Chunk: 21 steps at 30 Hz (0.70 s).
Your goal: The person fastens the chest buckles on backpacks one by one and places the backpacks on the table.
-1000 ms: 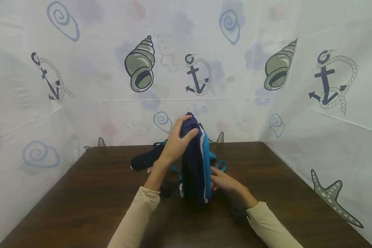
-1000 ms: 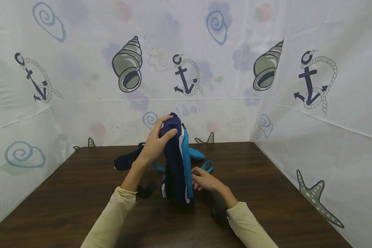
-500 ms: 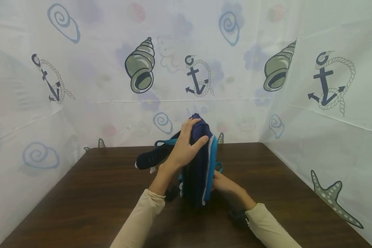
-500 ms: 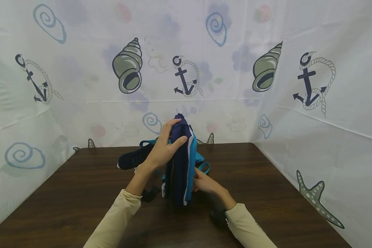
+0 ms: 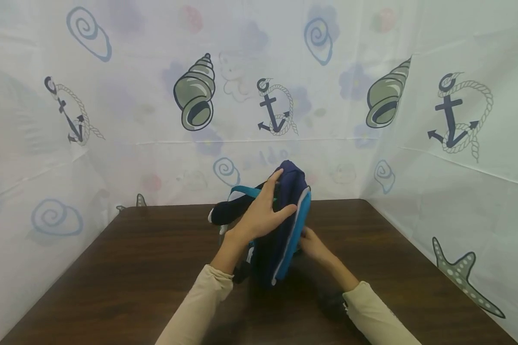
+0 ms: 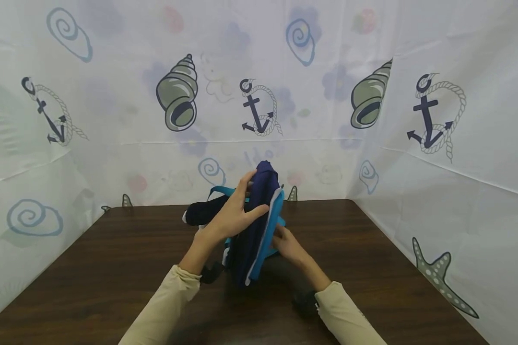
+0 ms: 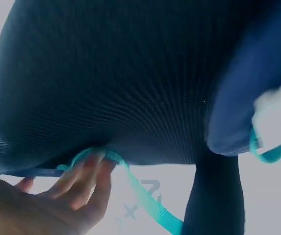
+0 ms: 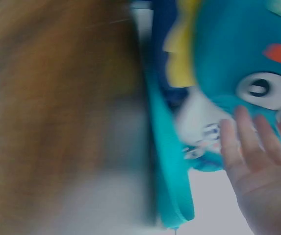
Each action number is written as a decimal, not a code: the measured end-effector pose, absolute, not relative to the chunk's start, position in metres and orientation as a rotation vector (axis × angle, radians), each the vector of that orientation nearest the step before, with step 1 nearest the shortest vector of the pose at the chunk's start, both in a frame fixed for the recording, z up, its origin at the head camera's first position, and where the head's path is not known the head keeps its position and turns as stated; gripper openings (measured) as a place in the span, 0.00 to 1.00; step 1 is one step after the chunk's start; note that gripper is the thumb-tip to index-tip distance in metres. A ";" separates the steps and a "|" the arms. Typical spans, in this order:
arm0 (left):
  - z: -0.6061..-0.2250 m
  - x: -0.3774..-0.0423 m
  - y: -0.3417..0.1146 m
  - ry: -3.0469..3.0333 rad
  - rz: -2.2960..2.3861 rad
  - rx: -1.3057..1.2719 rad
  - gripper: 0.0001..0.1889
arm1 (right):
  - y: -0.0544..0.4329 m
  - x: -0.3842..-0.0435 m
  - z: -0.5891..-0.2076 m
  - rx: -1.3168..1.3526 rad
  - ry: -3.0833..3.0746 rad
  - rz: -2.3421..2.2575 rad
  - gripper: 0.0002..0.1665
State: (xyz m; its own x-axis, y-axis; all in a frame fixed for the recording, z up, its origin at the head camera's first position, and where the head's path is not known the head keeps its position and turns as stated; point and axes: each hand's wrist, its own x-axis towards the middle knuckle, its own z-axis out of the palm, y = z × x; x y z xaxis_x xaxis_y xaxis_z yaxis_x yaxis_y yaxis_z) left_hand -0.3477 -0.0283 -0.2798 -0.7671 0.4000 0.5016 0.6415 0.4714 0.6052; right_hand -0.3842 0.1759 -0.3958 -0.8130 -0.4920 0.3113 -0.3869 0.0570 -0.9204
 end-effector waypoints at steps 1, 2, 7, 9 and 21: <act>-0.281 -0.348 -0.028 -2.488 -1.169 -0.885 0.43 | 0.178 -0.385 -0.392 -0.879 2.145 -2.010 0.27; -0.282 -0.348 -0.028 -2.545 -1.153 -0.889 0.43 | 0.180 -0.385 -0.388 -0.838 2.058 -2.132 0.29; -0.291 -0.351 -0.024 -2.783 -0.910 -0.968 0.39 | 0.191 -0.381 -0.373 -0.770 1.726 -2.389 0.33; -0.295 -0.351 -0.022 -2.826 -0.803 -0.990 0.37 | 0.192 -0.379 -0.371 -0.740 1.709 -2.381 0.36; -0.305 -0.344 -0.017 -3.065 -0.465 -0.976 0.35 | 0.212 -0.382 -0.375 -0.550 1.565 -2.279 0.41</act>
